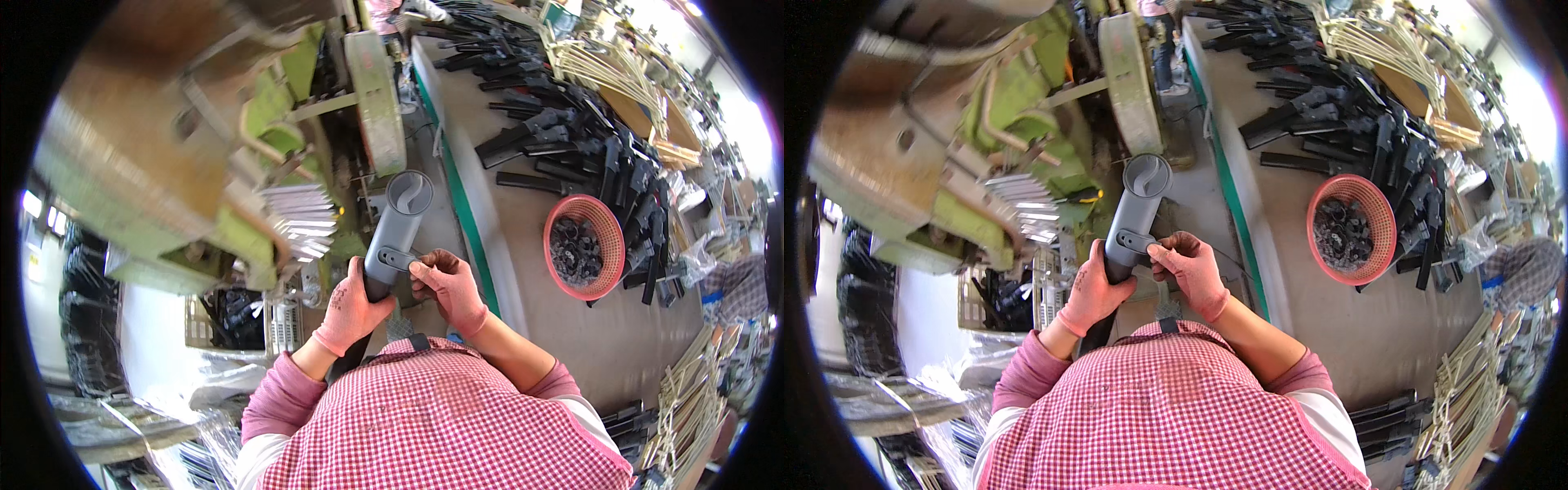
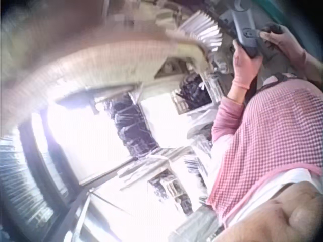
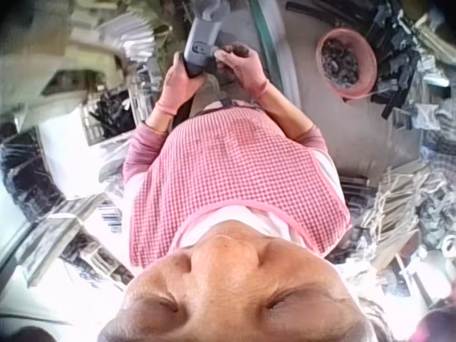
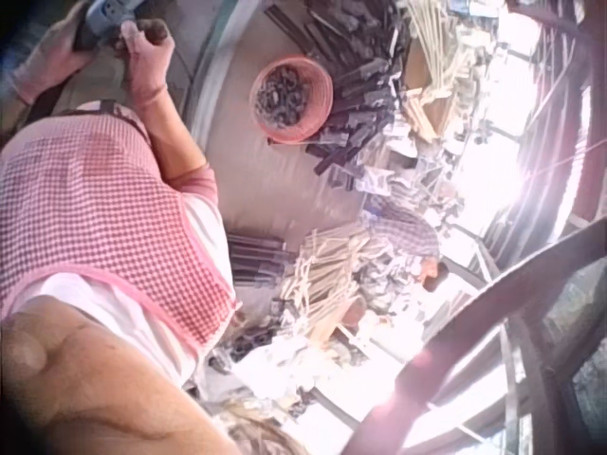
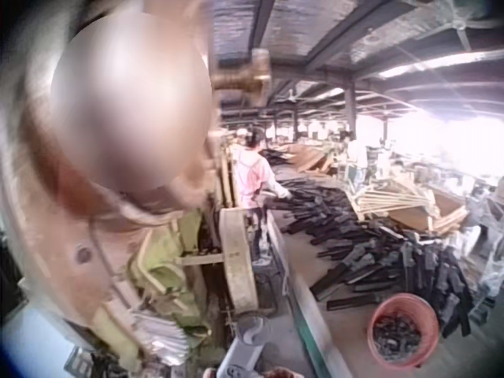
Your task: The person assembles garden tool handles by inserting metal rods into a press machine and attaching small metal components to the handle ends. They repeatedly pick up handles, operate the press, and place finished items on a table.
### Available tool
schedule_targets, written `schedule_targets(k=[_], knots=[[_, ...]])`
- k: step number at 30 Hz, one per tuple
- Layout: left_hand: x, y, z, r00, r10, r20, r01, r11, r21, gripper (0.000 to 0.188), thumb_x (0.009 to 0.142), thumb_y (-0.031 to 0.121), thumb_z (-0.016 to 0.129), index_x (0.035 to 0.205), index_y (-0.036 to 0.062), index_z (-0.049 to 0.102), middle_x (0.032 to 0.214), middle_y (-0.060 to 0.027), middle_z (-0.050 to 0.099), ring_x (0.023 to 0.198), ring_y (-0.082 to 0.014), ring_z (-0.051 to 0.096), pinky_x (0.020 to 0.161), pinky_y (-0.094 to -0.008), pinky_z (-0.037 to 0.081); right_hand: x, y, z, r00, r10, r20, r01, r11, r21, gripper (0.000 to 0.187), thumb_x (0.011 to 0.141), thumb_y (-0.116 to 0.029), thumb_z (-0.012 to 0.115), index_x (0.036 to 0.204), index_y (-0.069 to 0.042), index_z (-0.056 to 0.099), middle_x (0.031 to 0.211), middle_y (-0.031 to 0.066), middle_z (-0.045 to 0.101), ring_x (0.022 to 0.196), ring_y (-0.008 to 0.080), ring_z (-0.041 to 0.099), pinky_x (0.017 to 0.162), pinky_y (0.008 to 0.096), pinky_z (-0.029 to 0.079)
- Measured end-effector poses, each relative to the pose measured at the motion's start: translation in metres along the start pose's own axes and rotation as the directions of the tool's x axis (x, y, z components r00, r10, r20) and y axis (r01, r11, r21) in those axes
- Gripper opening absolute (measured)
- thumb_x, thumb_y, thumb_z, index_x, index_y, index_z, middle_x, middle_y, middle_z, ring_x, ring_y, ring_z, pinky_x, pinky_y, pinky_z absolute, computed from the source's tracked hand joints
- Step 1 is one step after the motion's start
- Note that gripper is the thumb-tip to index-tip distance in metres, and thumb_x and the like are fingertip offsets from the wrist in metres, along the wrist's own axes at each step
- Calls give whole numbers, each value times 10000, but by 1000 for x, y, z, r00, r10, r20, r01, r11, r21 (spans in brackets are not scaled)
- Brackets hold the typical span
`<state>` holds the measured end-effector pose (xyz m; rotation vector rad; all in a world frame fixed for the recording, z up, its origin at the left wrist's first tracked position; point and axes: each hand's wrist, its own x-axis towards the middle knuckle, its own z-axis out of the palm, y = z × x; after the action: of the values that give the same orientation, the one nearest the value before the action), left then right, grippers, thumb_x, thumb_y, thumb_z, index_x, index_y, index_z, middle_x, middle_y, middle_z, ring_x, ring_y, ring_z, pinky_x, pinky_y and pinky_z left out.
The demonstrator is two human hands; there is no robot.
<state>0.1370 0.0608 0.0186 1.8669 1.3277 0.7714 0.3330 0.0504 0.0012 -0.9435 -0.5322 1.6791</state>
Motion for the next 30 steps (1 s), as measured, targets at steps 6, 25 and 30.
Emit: schedule_targets(k=[6, 25, 30], knots=[[-58, -43, -33, 964, -223, -143, 234, 970, 62, 638, 713, 191, 766, 1174, -35, 388, 879, -287, 645, 848, -474, 641, 722, -501, 510, 39, 65, 39, 931, 320, 178, -325, 946, -6, 144, 879, -93, 748, 866, -111, 605, 818, 4, 641, 773, 140, 643, 691, 269, 537], [-88, -79, -117, 928, -286, -240, 340, 913, 226, 825, 741, 293, 775, 1297, -128, 333, 937, -261, 649, 856, -394, 675, 755, -444, 533, 100, 152, 113, 870, 148, 470, -178, 984, 19, 261, 903, -42, 689, 1137, 44, 613, 1060, 95, 691, 943, 182, 662, 862, 321, 517], [-77, -96, -120, 814, -581, 1, 573, 805, 155, 697, 764, 340, 794, 1174, -87, 426, 990, -248, 650, 938, -327, 672, 823, -414, 531, 87, 152, 123, 951, 117, 287, -59, 977, -203, 273, 897, -190, 757, 1078, -6, 669, 973, -4, 663, 826, 79, 580, 748, 221, 475]])
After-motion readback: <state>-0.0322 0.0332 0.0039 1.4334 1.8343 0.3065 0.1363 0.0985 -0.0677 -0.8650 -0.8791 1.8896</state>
